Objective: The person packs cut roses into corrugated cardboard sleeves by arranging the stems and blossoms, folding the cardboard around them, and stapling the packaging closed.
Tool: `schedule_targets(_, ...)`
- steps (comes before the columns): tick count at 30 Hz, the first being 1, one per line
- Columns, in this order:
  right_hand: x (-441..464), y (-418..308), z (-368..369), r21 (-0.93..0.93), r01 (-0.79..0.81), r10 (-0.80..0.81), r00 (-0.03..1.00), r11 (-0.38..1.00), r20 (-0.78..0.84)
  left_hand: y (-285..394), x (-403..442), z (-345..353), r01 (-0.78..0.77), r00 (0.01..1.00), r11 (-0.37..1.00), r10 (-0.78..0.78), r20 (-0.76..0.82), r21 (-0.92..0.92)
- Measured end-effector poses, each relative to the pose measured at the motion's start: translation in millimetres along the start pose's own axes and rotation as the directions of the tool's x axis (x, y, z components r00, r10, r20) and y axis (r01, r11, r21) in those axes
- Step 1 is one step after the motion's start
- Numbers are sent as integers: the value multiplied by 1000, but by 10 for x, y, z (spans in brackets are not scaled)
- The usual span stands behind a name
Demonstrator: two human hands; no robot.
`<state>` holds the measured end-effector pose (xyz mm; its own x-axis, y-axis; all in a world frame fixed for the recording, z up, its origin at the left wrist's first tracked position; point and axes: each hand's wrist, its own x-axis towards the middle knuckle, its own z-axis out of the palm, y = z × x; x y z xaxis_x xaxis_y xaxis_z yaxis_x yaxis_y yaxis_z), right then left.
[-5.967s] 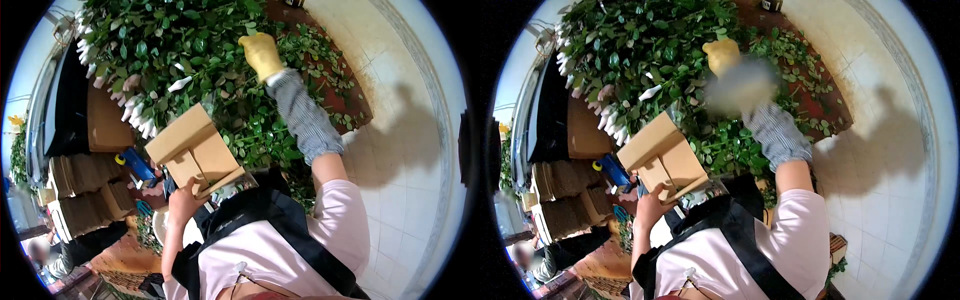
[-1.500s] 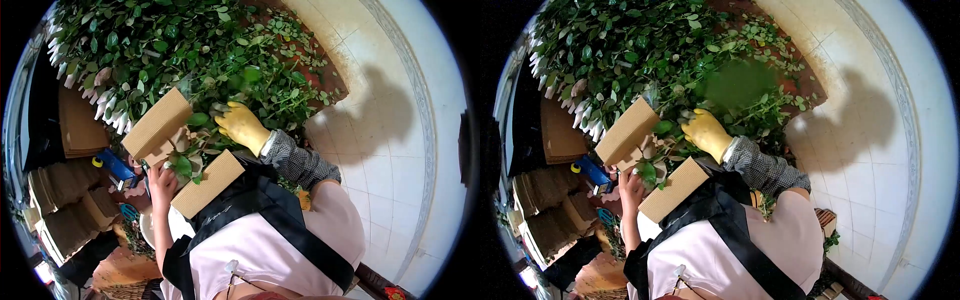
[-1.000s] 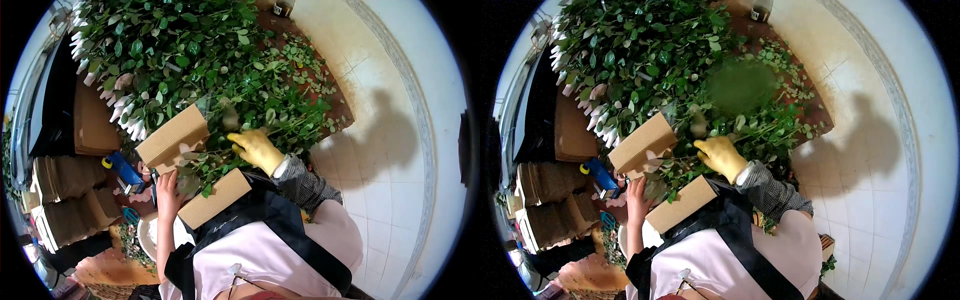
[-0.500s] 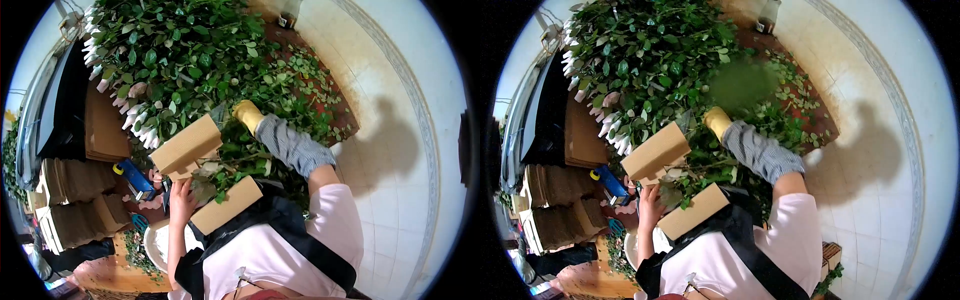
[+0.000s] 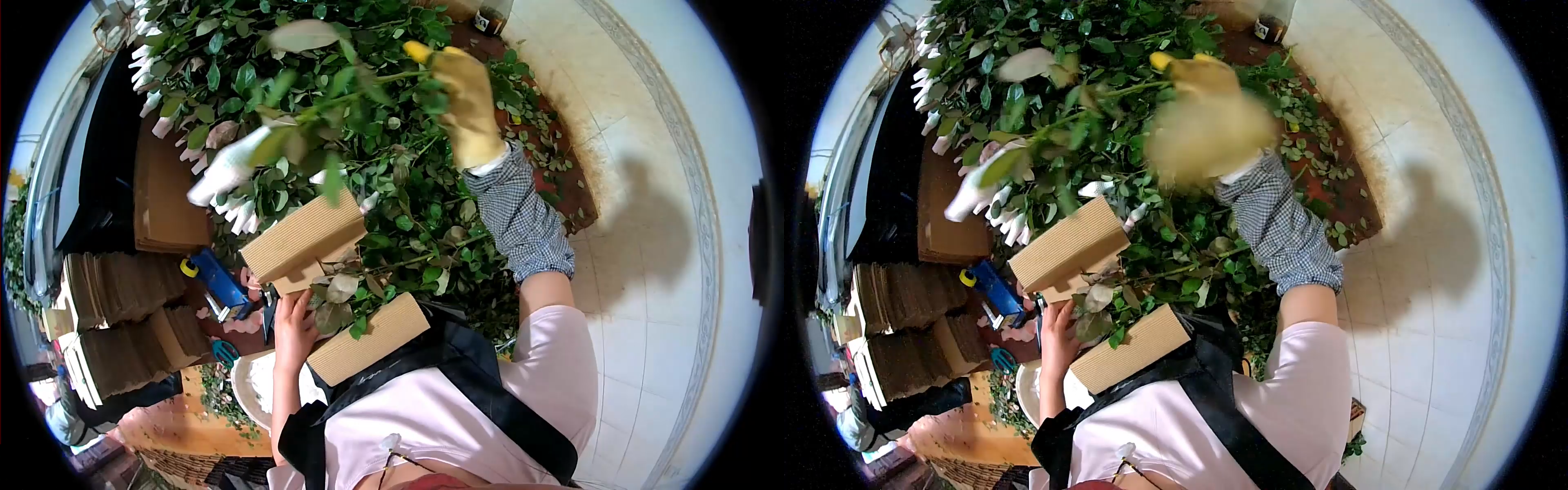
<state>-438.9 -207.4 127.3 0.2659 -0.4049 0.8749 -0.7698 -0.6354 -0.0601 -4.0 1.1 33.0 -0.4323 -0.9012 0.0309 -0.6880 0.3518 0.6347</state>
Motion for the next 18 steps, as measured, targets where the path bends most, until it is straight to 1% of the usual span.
schedule_targets(1, -40, 58, 89, -57, -50, 55, 994, 997, 92, 0, 2, 3, 5, 1000, 1000, -5, 8, 3)
schedule_targets(2, -69, 47, 176, -198, -146, 194, 948, 969, 251, -3, 1, 5, -1, 1000, 1000, 1, -3, 17)
schedule_targets(3, -94, 28, 259, -373, -191, 345, 846, 908, 407, 0, -1, 9, -11, 1000, 999, 12, -8, 30)
schedule_targets(4, -69, -5, 320, -543, -164, 491, 687, 823, 536, 5, -3, 0, -8, 1000, 999, 8, 11, 39)
schedule_targets(5, -46, -71, 346, -639, -108, 579, 556, 762, 596, -21, 14, -6, -25, 1000, 999, 25, 20, 44)
schedule_targets(6, 31, -255, 330, -692, -52, 639, 438, 720, 633, -60, 9, 6, -15, 1000, 999, 14, 22, 41)
schedule_targets(7, 67, -418, 337, -707, 10, 670, 311, 707, 674, -91, -17, 41, 5, 1000, 999, -6, 26, 33)
schedule_targets(8, -132, -501, 530, -723, 107, 705, 167, 682, 690, -119, -33, 82, 25, 1000, 1000, -25, 7, -3)
schedule_targets(9, -526, -422, 658, -609, 115, 598, 119, 785, 793, -120, -40, 92, 27, 1000, 1000, -27, 16, -6)
schedule_targets(10, -683, -634, 560, -633, 230, 602, 197, 739, 774, -113, -39, 93, 25, 1000, 999, -25, 13, 20)
schedule_targets(13, -484, -421, 154, -610, 149, 628, -195, 778, 753, -66, -24, 47, 13, 1000, 998, -15, 24, 67)
schedule_targets(15, -1798, 483, 582, -658, 186, 626, 206, 730, 752, -88, -34, 53, 13, 1000, 999, -14, 26, 51)
schedule_targets(16, -1715, 496, 541, -608, 275, 582, 178, 745, 794, -86, -18, 53, 10, 1000, 999, -11, 20, 51)
schedule_targets(17, -1623, 541, 510, -606, 281, 578, 185, 744, 795, -82, -2, 56, 4, 1000, 999, -5, 19, 47)
schedule_targets(18, -1549, 576, 481, -591, 249, 566, 168, 768, 807, -74, -15, 45, 5, 1000, 999, -6, 22, 46)
